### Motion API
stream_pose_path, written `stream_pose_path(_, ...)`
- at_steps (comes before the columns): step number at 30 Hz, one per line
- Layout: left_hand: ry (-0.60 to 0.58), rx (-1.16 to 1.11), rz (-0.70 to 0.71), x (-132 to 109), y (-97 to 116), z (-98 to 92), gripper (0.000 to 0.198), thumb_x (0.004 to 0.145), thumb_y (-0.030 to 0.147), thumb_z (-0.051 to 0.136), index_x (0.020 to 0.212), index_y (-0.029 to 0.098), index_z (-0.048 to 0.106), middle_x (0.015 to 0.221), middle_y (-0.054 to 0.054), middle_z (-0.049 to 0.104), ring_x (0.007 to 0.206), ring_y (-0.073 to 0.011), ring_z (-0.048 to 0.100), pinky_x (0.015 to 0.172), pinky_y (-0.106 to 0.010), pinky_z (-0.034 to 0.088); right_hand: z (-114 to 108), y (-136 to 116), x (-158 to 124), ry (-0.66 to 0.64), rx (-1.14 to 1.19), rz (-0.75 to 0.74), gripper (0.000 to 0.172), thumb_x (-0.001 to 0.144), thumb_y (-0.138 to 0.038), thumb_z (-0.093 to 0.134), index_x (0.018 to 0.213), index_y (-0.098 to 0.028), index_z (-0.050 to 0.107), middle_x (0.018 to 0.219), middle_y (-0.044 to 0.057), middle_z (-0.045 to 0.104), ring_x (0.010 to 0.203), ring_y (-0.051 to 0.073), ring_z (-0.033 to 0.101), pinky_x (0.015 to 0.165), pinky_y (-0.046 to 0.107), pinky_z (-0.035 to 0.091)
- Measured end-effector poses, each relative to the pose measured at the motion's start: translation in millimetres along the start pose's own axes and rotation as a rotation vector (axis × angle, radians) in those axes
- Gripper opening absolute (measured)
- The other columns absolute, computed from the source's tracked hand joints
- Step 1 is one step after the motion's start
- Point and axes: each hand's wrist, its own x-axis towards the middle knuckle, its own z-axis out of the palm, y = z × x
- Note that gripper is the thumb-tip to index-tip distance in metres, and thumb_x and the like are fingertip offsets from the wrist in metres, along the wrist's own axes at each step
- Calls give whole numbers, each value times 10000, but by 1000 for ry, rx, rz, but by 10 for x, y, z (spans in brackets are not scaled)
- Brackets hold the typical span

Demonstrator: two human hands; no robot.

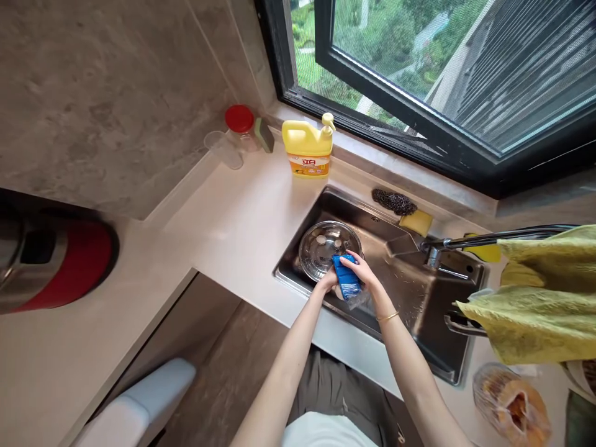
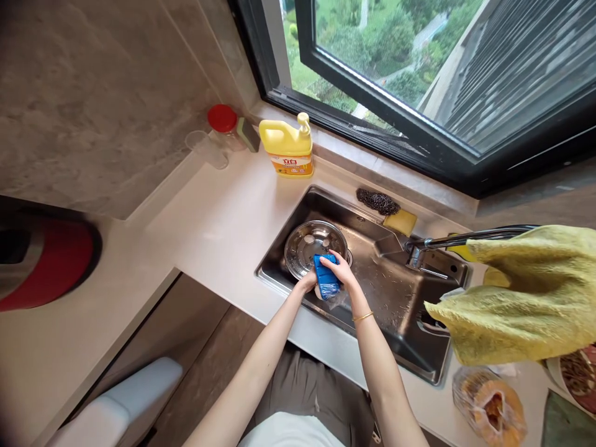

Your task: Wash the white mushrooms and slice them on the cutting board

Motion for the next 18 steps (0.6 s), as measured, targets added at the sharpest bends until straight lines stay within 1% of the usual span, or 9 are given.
stream_pose_path(4,26,2,34,-30,43,46,354,758,301,640,1086,170,611,997,-95,684,984,-217,594,922,-424,470,-62,-2,-10,-36,24,-50,571,604,-308,781,1153,-287,626,999,24,689,949,215,620,889,384,482)
stream_pose_path(7,62,29,119,-47,73,86,326,755,297,639,1052,164,615,1029,-92,673,1011,-212,583,936,-396,457,-99,45,-20,-36,82,-110,607,625,-327,764,1205,-286,592,977,10,692,927,193,621,879,362,484)
stream_pose_path(9,110,51,190,-49,69,123,310,747,291,642,1027,161,611,1045,-86,665,1004,-202,585,927,-364,458,-117,89,-32,-18,102,-145,635,643,-356,747,1245,-286,559,966,-1,693,904,177,623,867,343,487)
stream_pose_path(10,152,48,206,-49,61,140,305,747,292,638,1020,159,605,1037,-82,664,987,-195,591,907,-345,467,-127,112,-43,-3,116,-160,646,651,-371,739,1261,-285,544,966,-5,694,891,170,625,859,333,489)
stream_pose_path(12,255,10,174,-53,44,156,310,769,311,598,1038,159,580,979,-71,670,913,-179,614,822,-311,495,-158,151,-77,38,169,-174,659,664,-403,722,1282,-291,522,989,-12,692,872,160,628,844,315,494)
stream_pose_path(13,297,-22,130,-59,39,153,323,785,324,565,1065,164,560,938,-61,671,859,-170,625,758,-293,506,-178,165,-100,51,206,-172,660,670,-417,713,1288,-296,514,1016,-14,689,873,160,631,840,311,496)
stream_pose_path(14,314,-56,77,-68,41,142,339,797,331,534,1098,174,536,908,-50,669,807,-161,632,692,-273,505,-200,177,-127,53,244,-163,661,674,-428,706,1291,-301,508,1048,-15,684,882,164,634,839,312,498)
stream_pose_path(16,276,-112,-17,-93,63,102,369,798,329,504,1145,206,498,904,-31,659,739,-143,639,591,-228,476,-243,192,-181,21,305,-131,661,681,-446,689,1299,-313,495,1104,-15,672,926,182,636,849,329,499)
stream_pose_path(18,213,-149,-61,-119,105,55,375,791,331,505,1151,227,492,942,-26,644,722,-129,642,543,-193,441,-273,203,-223,-13,354,-79,650,693,-470,661,1303,-331,484,1140,-17,663,991,199,626,880,357,490)
